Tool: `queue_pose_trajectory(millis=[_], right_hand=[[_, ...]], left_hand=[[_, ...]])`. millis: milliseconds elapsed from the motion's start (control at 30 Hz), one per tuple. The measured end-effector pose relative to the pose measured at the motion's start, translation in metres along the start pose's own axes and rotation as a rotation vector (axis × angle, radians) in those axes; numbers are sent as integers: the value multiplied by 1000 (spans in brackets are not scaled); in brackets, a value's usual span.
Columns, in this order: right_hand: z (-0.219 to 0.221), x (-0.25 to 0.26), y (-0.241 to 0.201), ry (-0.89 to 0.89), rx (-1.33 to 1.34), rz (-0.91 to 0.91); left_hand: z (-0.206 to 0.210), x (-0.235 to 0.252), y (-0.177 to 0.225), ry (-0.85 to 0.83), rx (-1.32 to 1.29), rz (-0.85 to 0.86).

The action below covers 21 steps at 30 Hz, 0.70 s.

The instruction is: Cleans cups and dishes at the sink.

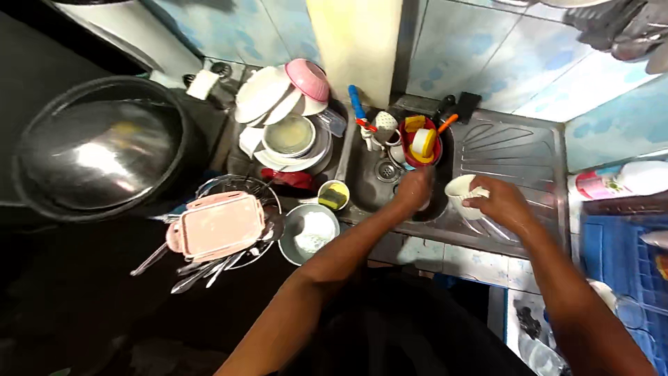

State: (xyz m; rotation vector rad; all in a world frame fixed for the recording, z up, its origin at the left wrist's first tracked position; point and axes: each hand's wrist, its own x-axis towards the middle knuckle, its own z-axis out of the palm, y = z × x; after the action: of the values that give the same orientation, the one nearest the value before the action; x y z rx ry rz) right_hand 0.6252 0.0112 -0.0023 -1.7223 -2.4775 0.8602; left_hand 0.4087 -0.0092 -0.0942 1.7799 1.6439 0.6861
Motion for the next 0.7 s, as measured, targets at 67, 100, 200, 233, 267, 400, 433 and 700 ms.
queue_pose_trajectory(millis=[67, 100, 200, 233, 267, 400, 433, 700], right_hand=[[28, 27, -24, -21, 149, -116], [47, 42, -36, -39, 224, -158], [103, 84, -76, -121, 408, -158], [122, 100, -87, -147, 443, -152], [140, 116, -96, -150, 445, -142], [176, 154, -125, -94, 304, -19], [177, 157, -129, -97, 296, 33], [174, 171, -120, -33, 276, 4]], left_hand=[[-61, 15, -6, 151, 137, 19], [-87, 24, -15, 191, 245, 15], [-141, 46, -60, 62, 548, -49], [-147, 50, -77, -12, 624, -50], [-150, 53, -90, -62, 689, -24], [-145, 58, -110, -72, 759, 102], [-142, 59, -107, -60, 745, 57], [-138, 59, -83, -14, 595, -276]])
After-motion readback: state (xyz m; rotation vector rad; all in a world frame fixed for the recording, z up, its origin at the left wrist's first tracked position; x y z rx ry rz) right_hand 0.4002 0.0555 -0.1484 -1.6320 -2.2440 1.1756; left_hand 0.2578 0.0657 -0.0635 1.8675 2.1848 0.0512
